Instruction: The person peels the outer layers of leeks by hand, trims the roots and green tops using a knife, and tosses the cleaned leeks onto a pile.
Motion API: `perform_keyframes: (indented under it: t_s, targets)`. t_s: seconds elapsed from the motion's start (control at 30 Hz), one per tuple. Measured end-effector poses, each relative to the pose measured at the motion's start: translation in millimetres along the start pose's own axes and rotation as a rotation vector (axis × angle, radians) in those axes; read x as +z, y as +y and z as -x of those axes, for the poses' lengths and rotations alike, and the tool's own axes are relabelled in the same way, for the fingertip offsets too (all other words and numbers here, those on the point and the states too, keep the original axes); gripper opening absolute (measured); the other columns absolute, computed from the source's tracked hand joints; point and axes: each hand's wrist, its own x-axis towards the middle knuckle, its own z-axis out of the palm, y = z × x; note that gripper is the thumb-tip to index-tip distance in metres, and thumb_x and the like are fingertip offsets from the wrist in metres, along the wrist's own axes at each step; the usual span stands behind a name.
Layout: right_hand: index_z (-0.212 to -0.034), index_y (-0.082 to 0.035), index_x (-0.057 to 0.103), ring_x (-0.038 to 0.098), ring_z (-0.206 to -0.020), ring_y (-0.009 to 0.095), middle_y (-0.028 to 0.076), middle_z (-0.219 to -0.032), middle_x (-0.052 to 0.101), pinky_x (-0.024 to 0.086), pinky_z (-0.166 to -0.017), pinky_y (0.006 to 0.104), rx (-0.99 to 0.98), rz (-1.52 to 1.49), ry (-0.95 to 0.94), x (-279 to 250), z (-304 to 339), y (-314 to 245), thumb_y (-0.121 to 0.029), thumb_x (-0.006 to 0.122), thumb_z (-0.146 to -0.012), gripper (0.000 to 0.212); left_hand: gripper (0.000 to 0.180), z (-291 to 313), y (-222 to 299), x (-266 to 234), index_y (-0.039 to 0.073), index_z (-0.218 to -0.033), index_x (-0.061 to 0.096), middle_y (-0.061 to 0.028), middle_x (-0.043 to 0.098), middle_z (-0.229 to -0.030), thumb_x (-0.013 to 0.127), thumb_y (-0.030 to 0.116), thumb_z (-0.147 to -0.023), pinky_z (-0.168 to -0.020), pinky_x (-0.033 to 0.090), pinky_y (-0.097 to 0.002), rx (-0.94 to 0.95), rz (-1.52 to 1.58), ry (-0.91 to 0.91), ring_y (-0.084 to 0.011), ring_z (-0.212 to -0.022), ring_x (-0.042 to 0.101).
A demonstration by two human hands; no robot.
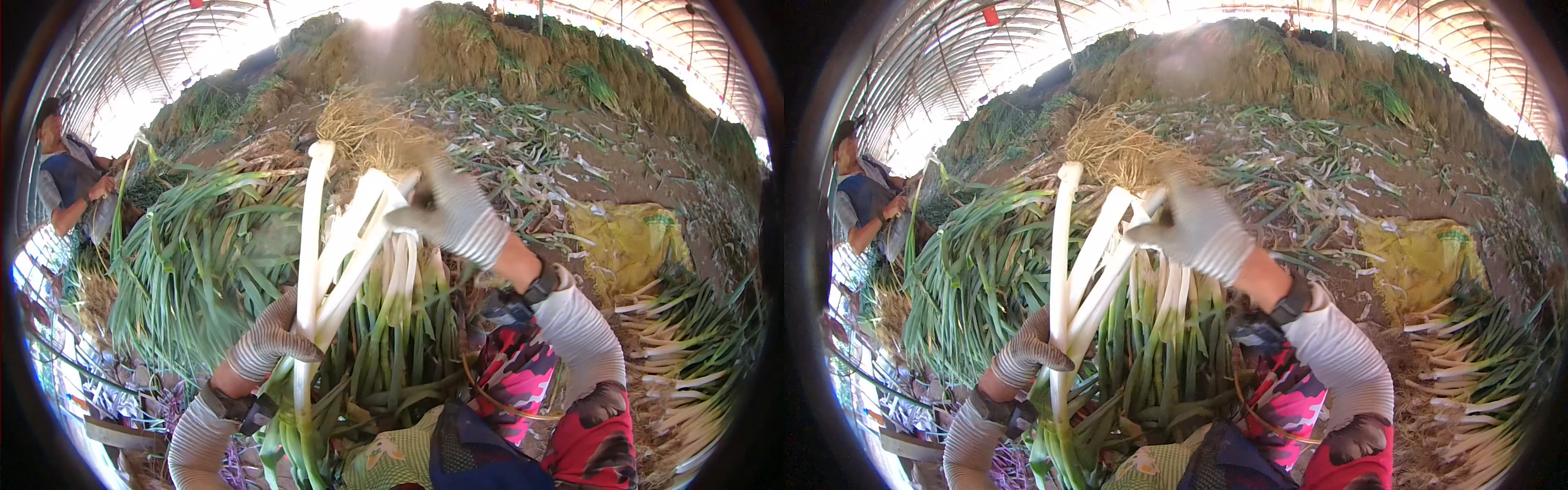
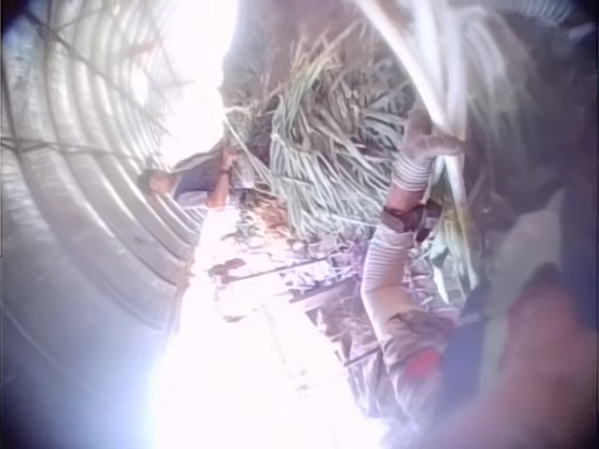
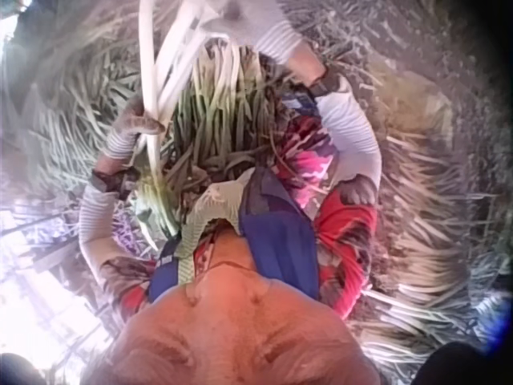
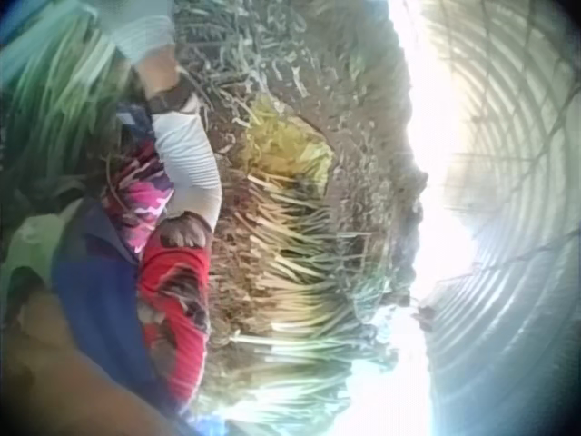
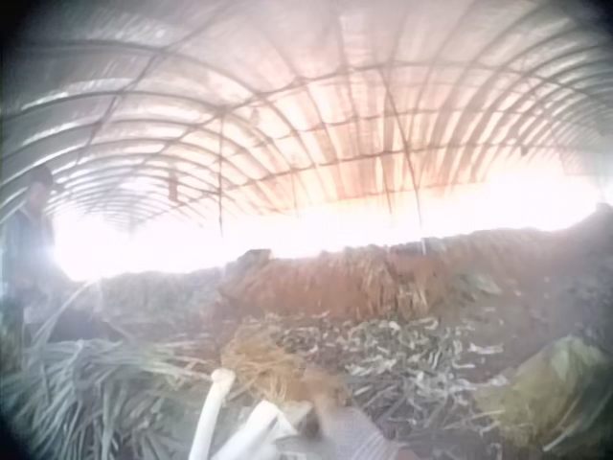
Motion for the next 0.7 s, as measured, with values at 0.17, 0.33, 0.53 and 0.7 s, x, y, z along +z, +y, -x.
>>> perform_keyframes:
  t_s: [0.17,0.33,0.53,0.7]
  targets:
    - [-0.096,0.004,0.054,0.064,-0.068,0.032,0.02,-0.078,0.062,0.052,-0.063,0.04,-0.225,0.268,0.292,0.0,-34.9,36.2,-0.022,0.051,-0.083,0.029,0.088,-4.8,-7.9,3.1,0.0,-0.124,0.042,-0.0075,0.061,-0.093,0.079,0.004,-0.045,-0.079,0.049,-0.0317,0.032,0.019,0.003,-0.02,-0.083,0.06]
    - [-0.097,-0.004,0.058,0.064,-0.073,0.03,0.018,-0.091,0.063,0.051,-0.064,0.0356,0.129,0.543,0.479,-81.1,-46.8,118.2,-0.023,0.061,-0.078,0.028,0.081,7.1,6.9,-8.7,-0.005,-0.116,0.049,-0.0117,0.062,-0.09,0.075,0.001,-0.039,-0.076,0.049,-0.0339,0.001,0.18,-0.021,-0.0236,-0.08,0.061]
    - [-0.138,-0.005,0.018,0.061,-0.093,0.034,0.028,-0.128,0.038,0.055,-0.075,0.0377,0.067,-0.834,-0.121,1.4,-6.2,44.1,-0.035,0.066,-0.076,0.084,0.078,7.5,13.9,-21.5,-0.004,-0.113,0.05,-0.0124,0.063,-0.087,0.078,0.003,-0.04,-0.076,0.05,-0.035,0.05,0.263,-0.061,-0.025,-0.079,0.062]
    - [-0.116,-0.001,0.052,0.063,-0.061,0.019,0.017,-0.087,0.063,0.057,-0.059,0.0328,0.009,-0.924,-0.175,-1.1,-19.4,-2.3,-0.029,0.068,-0.076,0.051,0.073,3.8,12.7,-18.3,-0.005,-0.109,0.053,-0.0148,0.064,-0.087,0.078,0.003,-0.04,-0.075,0.051,-0.0356,0.07,0.216,-0.093,-0.0256,-0.079,0.063]
